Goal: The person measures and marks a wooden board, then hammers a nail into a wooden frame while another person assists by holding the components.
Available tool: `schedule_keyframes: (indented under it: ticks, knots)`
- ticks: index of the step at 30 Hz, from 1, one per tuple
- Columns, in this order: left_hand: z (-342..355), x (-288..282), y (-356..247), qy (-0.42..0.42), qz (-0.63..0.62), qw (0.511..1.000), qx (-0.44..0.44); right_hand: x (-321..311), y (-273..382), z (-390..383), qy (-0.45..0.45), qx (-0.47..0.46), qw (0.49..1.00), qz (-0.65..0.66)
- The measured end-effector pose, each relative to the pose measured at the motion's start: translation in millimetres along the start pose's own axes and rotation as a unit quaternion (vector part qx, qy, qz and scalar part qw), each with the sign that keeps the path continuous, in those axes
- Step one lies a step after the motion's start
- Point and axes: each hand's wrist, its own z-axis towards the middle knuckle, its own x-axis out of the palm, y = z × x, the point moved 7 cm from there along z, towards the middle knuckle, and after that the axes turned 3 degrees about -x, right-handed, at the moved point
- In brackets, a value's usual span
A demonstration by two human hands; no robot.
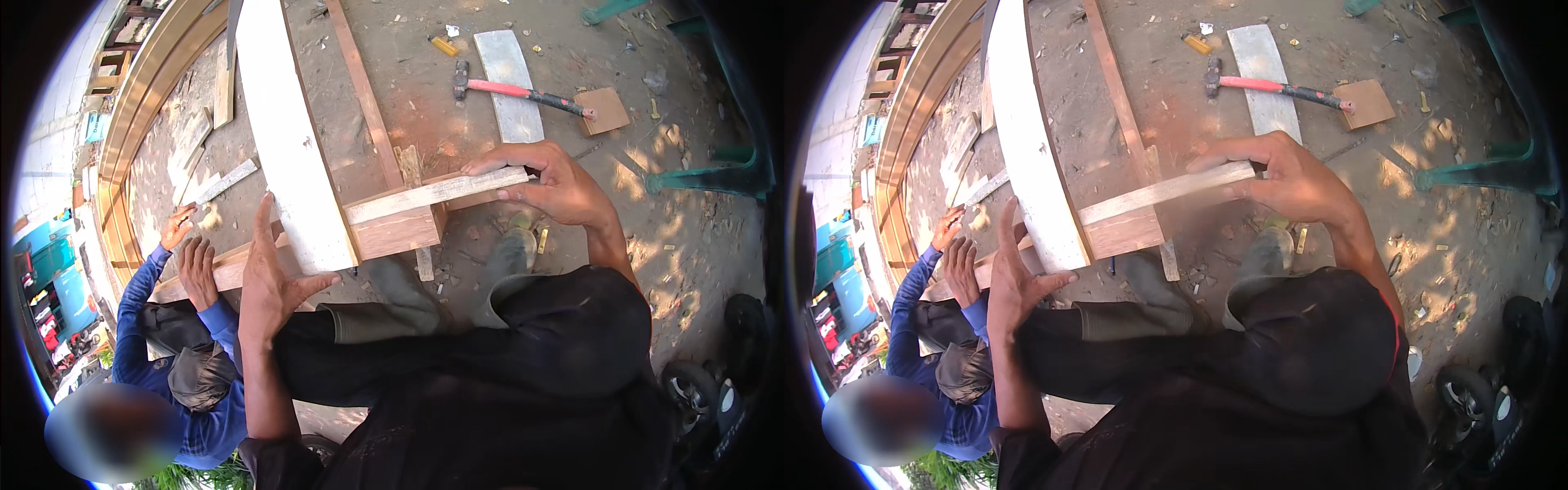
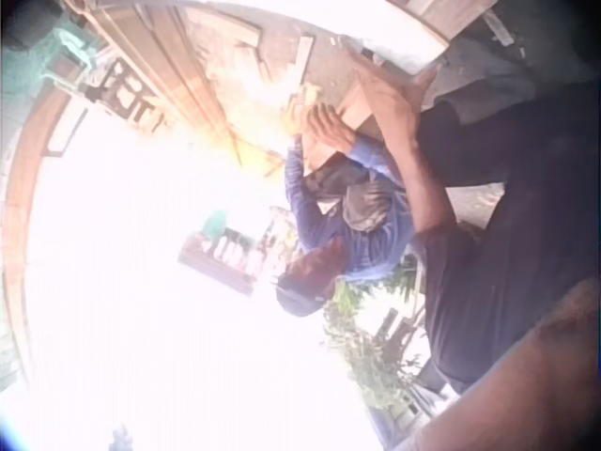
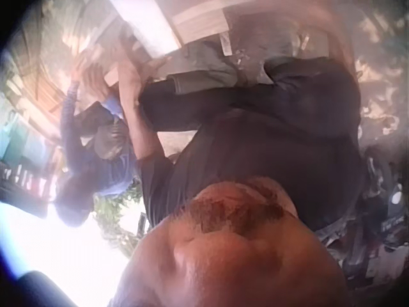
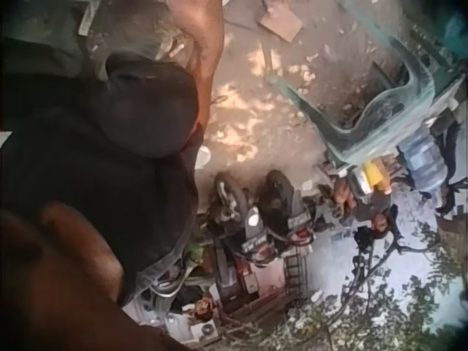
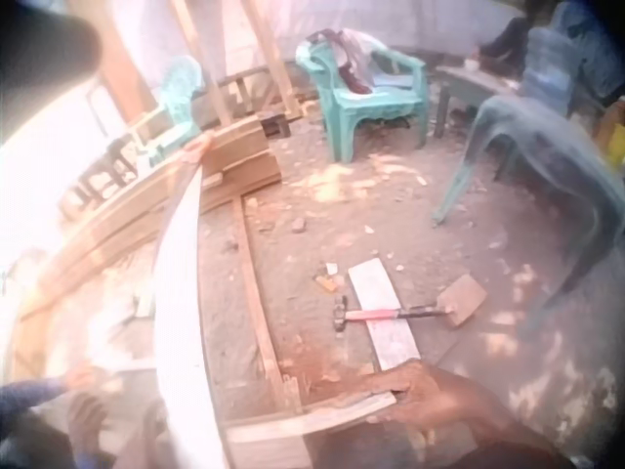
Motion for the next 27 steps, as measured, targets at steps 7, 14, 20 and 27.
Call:
schedule_keyframes:
  ticks: [7,14,20,27]
  knots:
    - [-8.4,10.4,-83.4,-0.106,0.160,0.966,0.171,-19.4,2.6,-11.9,-0.002,0.024,0.999,0.027]
    - [5.7,69.2,-100.6,-0.074,0.176,0.969,0.155,-8.7,5.1,-5.3,0.005,0.039,0.998,0.048]
    - [13.7,70.7,-97.5,-0.062,0.216,0.959,0.173,-14.5,1.5,-6.6,0.019,0.002,1.000,-0.006]
    - [22.1,68.6,-99.3,-0.103,0.237,0.938,0.231,-94.1,-71.3,-76.3,-0.417,0.023,0.908,0.024]
